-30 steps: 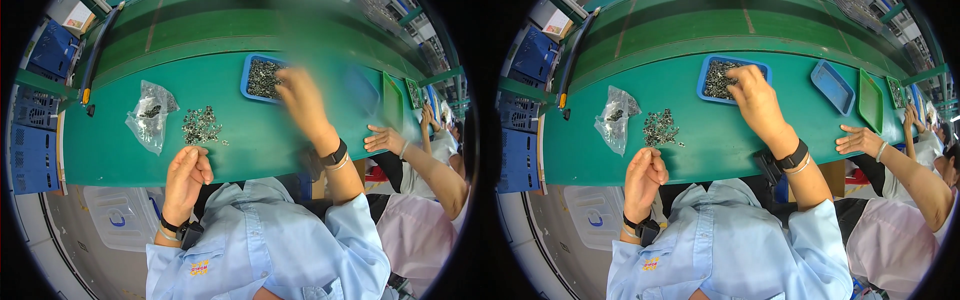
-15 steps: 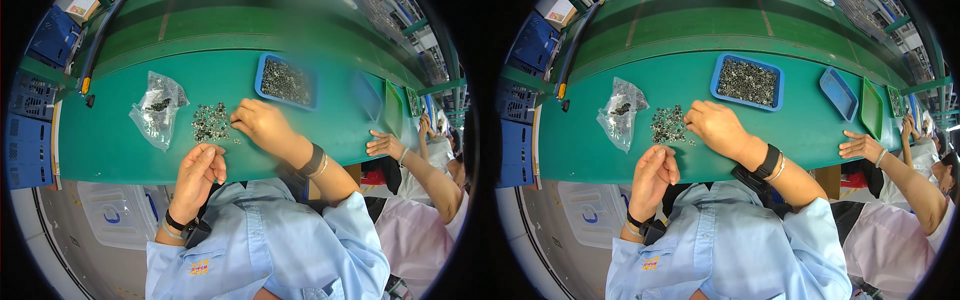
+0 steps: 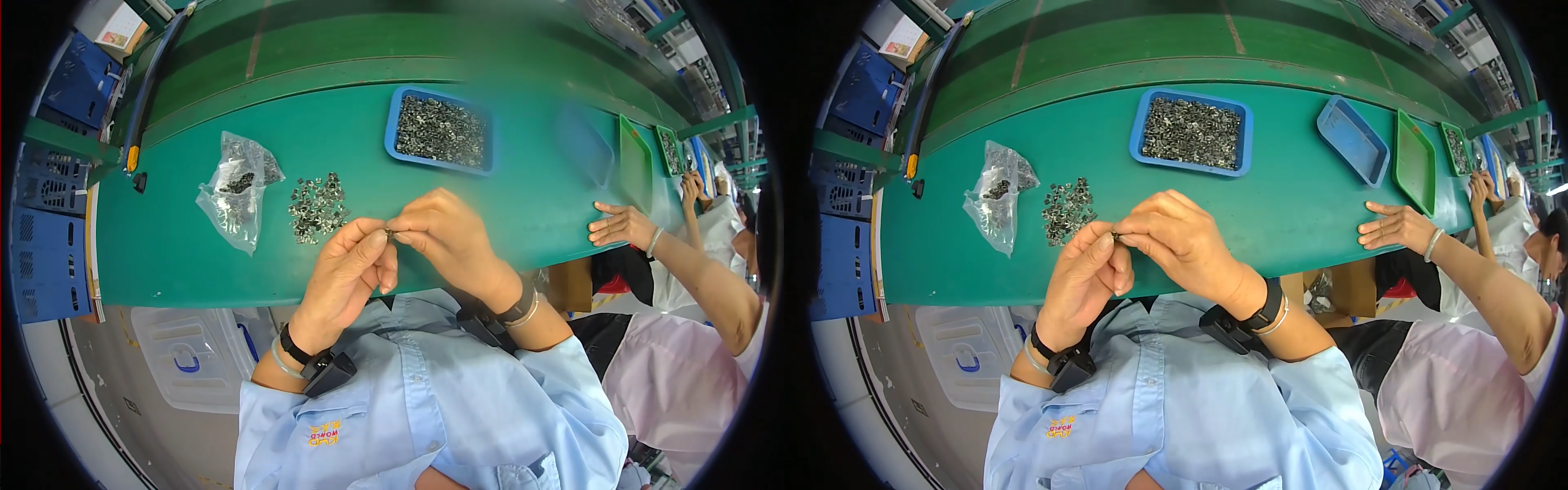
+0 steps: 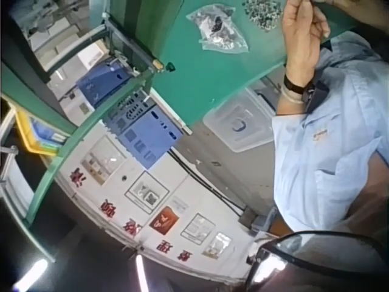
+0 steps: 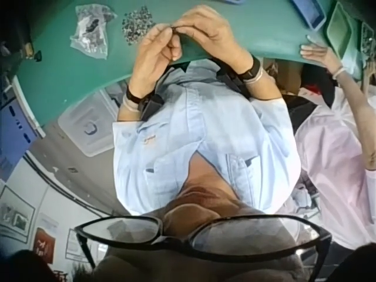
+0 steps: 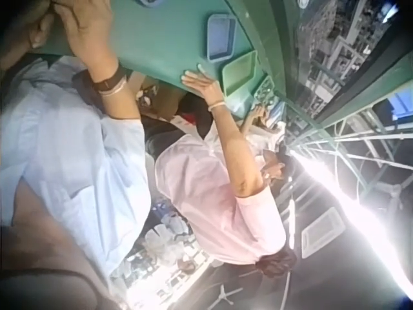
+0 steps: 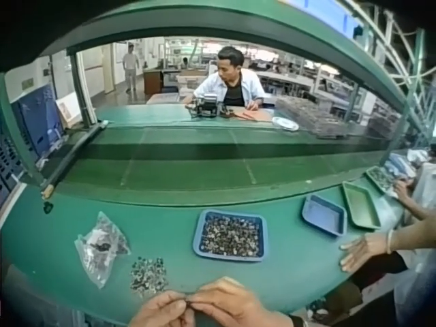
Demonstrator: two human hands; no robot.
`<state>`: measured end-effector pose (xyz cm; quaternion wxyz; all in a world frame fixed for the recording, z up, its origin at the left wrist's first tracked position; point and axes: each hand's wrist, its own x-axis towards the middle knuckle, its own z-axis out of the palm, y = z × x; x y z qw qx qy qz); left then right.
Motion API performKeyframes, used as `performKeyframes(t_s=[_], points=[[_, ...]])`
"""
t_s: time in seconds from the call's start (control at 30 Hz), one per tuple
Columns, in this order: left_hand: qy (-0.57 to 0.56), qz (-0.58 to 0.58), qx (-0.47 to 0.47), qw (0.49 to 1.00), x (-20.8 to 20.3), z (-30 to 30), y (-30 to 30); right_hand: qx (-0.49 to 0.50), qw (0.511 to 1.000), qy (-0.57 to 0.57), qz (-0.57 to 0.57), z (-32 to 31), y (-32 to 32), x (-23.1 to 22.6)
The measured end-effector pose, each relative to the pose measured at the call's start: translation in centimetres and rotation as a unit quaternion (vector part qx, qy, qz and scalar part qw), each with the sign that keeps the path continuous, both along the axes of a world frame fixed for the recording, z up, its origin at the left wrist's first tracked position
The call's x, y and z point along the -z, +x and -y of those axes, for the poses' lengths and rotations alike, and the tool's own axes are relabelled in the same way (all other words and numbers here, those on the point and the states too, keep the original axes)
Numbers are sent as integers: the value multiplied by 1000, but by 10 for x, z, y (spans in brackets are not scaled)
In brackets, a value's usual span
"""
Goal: The person picks up a small metal component from the table, inspects it with both hands, and places it into a blue tray, repeating this process for several pieces.
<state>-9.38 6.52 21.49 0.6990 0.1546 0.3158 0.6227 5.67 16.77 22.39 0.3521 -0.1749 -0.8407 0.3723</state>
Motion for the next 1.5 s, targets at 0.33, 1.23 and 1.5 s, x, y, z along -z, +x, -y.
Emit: performKeyframes(t_s=[0.33,1.23,1.5], points=[[-18,-51,-5,998,-4,-3,10,40,999,37,2,4,12,-1],[34,-239,-17,970,-12,-2,21,0,992,90,-93,4,15,13],[63,-119,27,991,3,-18,28,33,994,48,-92,7,28,18]])
